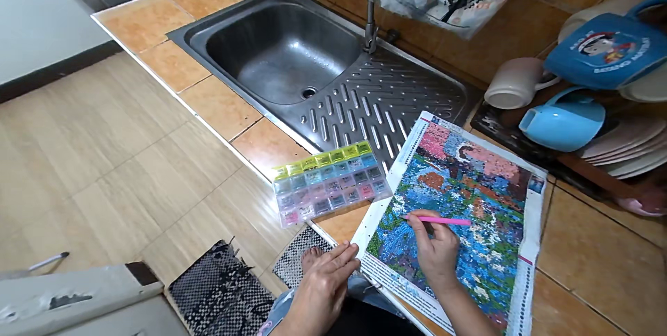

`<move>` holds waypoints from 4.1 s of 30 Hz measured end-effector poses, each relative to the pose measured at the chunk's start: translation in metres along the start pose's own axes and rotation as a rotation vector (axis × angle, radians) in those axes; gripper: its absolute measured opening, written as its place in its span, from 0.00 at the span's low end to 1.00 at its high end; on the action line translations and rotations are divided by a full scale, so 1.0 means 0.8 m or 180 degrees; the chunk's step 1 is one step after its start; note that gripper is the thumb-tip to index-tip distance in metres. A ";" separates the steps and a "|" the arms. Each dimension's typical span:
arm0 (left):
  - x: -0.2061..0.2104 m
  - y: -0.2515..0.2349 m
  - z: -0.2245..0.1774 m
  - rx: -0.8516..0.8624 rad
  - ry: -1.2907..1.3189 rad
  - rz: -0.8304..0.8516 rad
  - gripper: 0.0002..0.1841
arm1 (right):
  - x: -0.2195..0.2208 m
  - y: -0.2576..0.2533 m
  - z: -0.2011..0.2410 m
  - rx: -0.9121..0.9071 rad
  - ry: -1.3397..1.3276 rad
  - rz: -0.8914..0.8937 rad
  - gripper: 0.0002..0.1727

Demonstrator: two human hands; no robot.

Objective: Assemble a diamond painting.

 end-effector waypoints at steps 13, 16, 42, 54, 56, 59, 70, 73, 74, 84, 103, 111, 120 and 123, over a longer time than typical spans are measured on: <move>-0.001 0.000 0.000 0.0018 -0.0015 -0.0018 0.16 | 0.000 0.000 -0.002 0.0041 -0.0186 -0.0025 0.12; -0.001 0.000 0.000 0.0003 -0.0014 -0.0017 0.16 | 0.000 0.000 -0.002 0.0050 -0.0186 -0.0028 0.12; -0.001 -0.002 -0.001 0.0028 0.0007 -0.0030 0.16 | 0.001 0.003 0.004 -0.0200 -0.0127 -0.0083 0.11; -0.001 -0.001 -0.002 0.0055 -0.0036 -0.0030 0.16 | 0.002 0.003 0.002 -0.0122 -0.0206 -0.0069 0.09; -0.001 0.000 -0.001 0.0048 -0.0045 -0.0032 0.16 | 0.003 0.003 0.003 -0.0146 -0.0200 -0.0063 0.10; -0.001 0.000 -0.001 0.0017 -0.0031 -0.0013 0.16 | 0.003 0.002 0.003 -0.0142 -0.0110 -0.0039 0.11; -0.001 -0.002 -0.002 0.0015 -0.0016 -0.0002 0.16 | 0.023 -0.029 0.022 -0.0078 0.0749 0.0729 0.12; -0.001 -0.002 -0.003 0.0010 -0.0062 -0.0020 0.17 | 0.025 -0.031 0.022 -0.0087 0.0766 0.0787 0.11; -0.001 -0.002 -0.003 -0.0002 -0.0074 -0.0021 0.17 | 0.025 -0.030 0.022 -0.0090 0.0762 0.0783 0.11; 0.002 -0.001 -0.004 -0.0042 -0.0041 0.0045 0.17 | 0.005 -0.016 -0.016 0.0659 -0.0117 0.0287 0.12; 0.001 0.000 -0.002 -0.0043 -0.0034 0.0012 0.18 | 0.008 -0.014 -0.012 0.0451 0.0042 0.0279 0.12; 0.001 0.000 -0.002 -0.0036 -0.0032 0.0006 0.18 | 0.006 -0.014 -0.015 0.0469 -0.0035 0.0202 0.12; 0.001 -0.002 -0.002 -0.0041 -0.0050 0.0029 0.18 | 0.008 -0.013 -0.012 0.0364 0.0056 0.0214 0.12; 0.001 -0.001 -0.002 -0.0047 -0.0054 0.0028 0.18 | 0.008 -0.014 -0.012 0.0375 0.0043 0.0247 0.12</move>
Point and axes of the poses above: each hand's wrist, its own y-axis away from the middle knuckle, its own x-axis out of the palm, z = x × y, the point moved 9 cm from there along -y, towards the middle knuckle, and after that the axes turned 9 degrees about -z, right-handed, at the moved point
